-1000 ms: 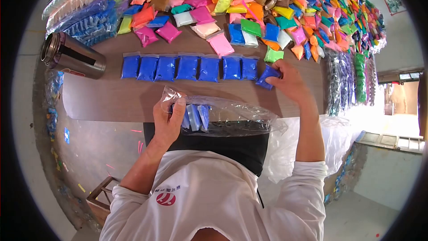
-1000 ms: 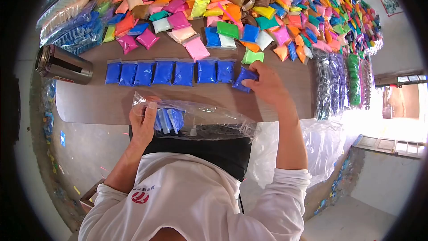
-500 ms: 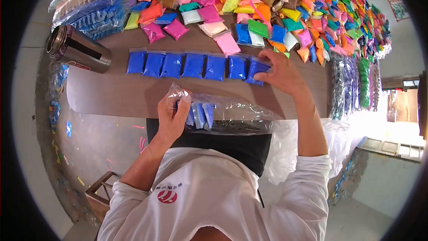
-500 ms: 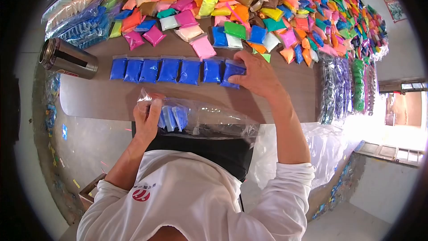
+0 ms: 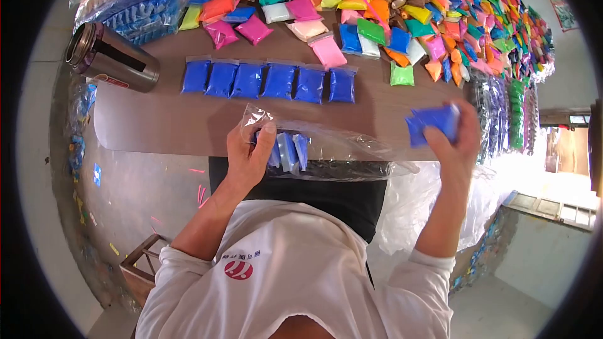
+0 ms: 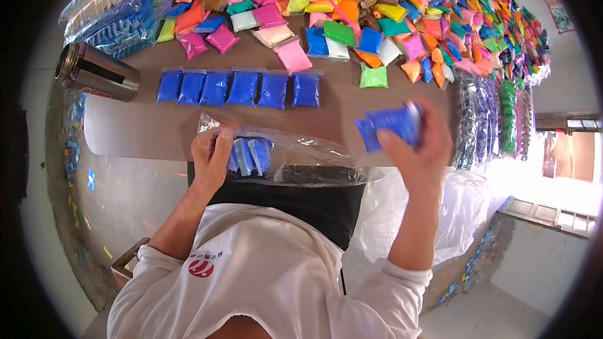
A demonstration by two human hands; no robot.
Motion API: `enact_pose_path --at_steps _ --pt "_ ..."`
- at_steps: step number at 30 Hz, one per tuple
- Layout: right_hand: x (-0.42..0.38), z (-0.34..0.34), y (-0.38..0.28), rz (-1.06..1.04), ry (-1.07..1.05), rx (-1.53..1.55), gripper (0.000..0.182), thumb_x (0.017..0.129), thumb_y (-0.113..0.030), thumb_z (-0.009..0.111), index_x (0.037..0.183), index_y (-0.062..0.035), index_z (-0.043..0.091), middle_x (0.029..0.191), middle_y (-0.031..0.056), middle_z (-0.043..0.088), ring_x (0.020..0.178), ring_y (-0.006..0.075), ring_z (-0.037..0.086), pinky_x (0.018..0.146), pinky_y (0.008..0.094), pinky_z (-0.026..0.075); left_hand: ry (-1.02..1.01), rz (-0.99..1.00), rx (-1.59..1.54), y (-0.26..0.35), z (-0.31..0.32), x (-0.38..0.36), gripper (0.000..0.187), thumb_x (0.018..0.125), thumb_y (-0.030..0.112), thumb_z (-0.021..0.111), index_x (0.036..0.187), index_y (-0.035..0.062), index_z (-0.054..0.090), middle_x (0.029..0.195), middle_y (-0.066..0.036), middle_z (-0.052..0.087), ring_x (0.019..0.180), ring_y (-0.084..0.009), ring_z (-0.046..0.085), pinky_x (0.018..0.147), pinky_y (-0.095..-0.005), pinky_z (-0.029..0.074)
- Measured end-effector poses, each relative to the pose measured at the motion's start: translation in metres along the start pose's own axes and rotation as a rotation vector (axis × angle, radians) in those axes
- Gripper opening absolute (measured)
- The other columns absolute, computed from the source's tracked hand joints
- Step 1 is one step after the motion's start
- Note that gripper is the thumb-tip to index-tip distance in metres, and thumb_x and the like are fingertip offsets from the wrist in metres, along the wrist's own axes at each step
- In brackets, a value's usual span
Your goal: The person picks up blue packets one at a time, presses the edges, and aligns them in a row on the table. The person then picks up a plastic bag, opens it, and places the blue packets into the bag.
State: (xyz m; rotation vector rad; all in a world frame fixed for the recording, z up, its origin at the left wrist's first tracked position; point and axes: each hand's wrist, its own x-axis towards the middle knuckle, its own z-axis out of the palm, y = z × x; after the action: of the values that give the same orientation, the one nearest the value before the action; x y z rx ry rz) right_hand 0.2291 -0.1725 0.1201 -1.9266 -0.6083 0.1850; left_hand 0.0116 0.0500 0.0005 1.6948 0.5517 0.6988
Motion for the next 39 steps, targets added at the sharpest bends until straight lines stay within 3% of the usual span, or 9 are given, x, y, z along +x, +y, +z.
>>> enact_pose_path --at_steps 3,5,7,13,14,20,23,32,39 --pt "-0.048 0.004 -0.028 -0.2 -0.039 0.21 0.054 0.066 -0.016 0.081 0.112 -0.0017 0.055 0.095 0.0086 0.063 0.081 0.0161 0.063 0.073 0.0286 0.052 0.007 -0.014 -0.037 -0.005 0.002 -0.001 0.018 0.096 0.016 0.054 0.092 -0.0003 0.06 0.077 0.0 0.053 0.072 -0.0083 0.045 0.064 -0.0252 0.039" --pt "-0.066 0.028 -0.042 -0.246 -0.118 0.195 0.05 0.066 -0.015 0.081 0.107 -0.0022 0.056 0.09 0.0085 0.065 0.077 0.0162 0.064 0.07 0.0268 0.051 0.013 -0.033 -0.066 -0.003 0.004 -0.001 0.017 0.096 0.015 0.054 0.092 -0.0001 0.06 0.076 0.0 0.052 0.071 -0.0081 0.045 0.064 -0.025 0.039" --pt "-0.071 0.052 -0.038 -0.338 -0.212 -0.107 0.046 0.065 -0.015 0.081 0.104 -0.0039 0.057 0.085 0.0099 0.064 0.074 0.0201 0.065 0.066 0.0285 0.051 0.004 -0.015 -0.077 -0.002 0.004 0.0 0.016 0.096 0.015 0.054 0.092 0.0 0.06 0.076 0.0 0.052 0.071 -0.0079 0.045 0.063 -0.0248 0.039" --pt "-0.076 0.121 -0.004 -0.396 0.044 -0.488 0.049 0.068 -0.016 0.079 0.108 -0.005 0.055 0.093 0.0126 0.063 0.074 0.0297 0.063 0.062 0.0373 0.051 0.005 -0.06 -0.083 -0.001 0.002 -0.002 0.014 0.094 0.013 0.057 0.093 -0.0008 0.06 0.078 -0.003 0.055 0.071 -0.0094 0.048 0.064 -0.0257 0.04" --pt "-0.078 0.123 -0.003 -0.361 0.025 -0.552 0.052 0.07 -0.018 0.079 0.113 -0.0044 0.053 0.101 0.0124 0.062 0.078 0.0303 0.064 0.065 0.0373 0.052 0.01 -0.063 -0.086 -0.003 0.002 -0.002 0.014 0.094 0.013 0.057 0.093 -0.0012 0.06 0.078 -0.004 0.055 0.072 -0.0102 0.049 0.064 -0.026 0.041" --pt "-0.078 0.127 0.0 -0.346 -0.058 -0.582 0.058 0.073 -0.022 0.078 0.122 -0.0044 0.05 0.11 0.0139 0.06 0.087 0.032 0.064 0.073 0.0381 0.051 0.013 0.0 -0.027 -0.002 0.001 0.001 0.014 0.091 0.01 0.06 0.093 -0.003 0.058 0.079 -0.009 0.056 0.07 -0.0167 0.05 0.064 -0.0278 0.041" --pt "-0.08 0.118 -0.002 -0.275 -0.223 -0.536 0.058 0.075 -0.022 0.076 0.123 -0.0027 0.05 0.112 0.0158 0.06 0.087 0.0329 0.064 0.073 0.0388 0.052 0.0 -0.019 -0.012 -0.002 0.0 0.002 0.013 0.091 0.011 0.06 0.093 -0.0028 0.058 0.078 -0.009 0.054 0.069 -0.0165 0.048 0.062 -0.0286 0.04" --pt "-0.082 0.096 -0.01 -0.116 -0.298 -0.297 0.034 0.079 -0.016 0.073 0.107 -0.0015 0.06 0.089 0.0146 0.065 0.072 0.0291 0.066 0.063 0.036 0.054 0.003 -0.068 -0.038 0.001 0.0 0.001 0.017 0.092 0.014 0.058 0.088 -0.0018 0.058 0.073 -0.007 0.051 0.067 -0.0168 0.046 0.061 -0.0306 0.038" --pt "-0.081 0.102 -0.01 -0.144 -0.26 -0.255 0.021 0.08 -0.01 0.073 0.097 -0.0025 0.063 0.079 0.0112 0.065 0.063 0.0223 0.065 0.056 0.0314 0.051 -0.005 -0.054 -0.024 0.001 -0.001 0.0 0.017 0.093 0.015 0.057 0.091 -0.0017 0.059 0.077 -0.008 0.053 0.07 -0.0152 0.047 0.064 -0.0288 0.039"
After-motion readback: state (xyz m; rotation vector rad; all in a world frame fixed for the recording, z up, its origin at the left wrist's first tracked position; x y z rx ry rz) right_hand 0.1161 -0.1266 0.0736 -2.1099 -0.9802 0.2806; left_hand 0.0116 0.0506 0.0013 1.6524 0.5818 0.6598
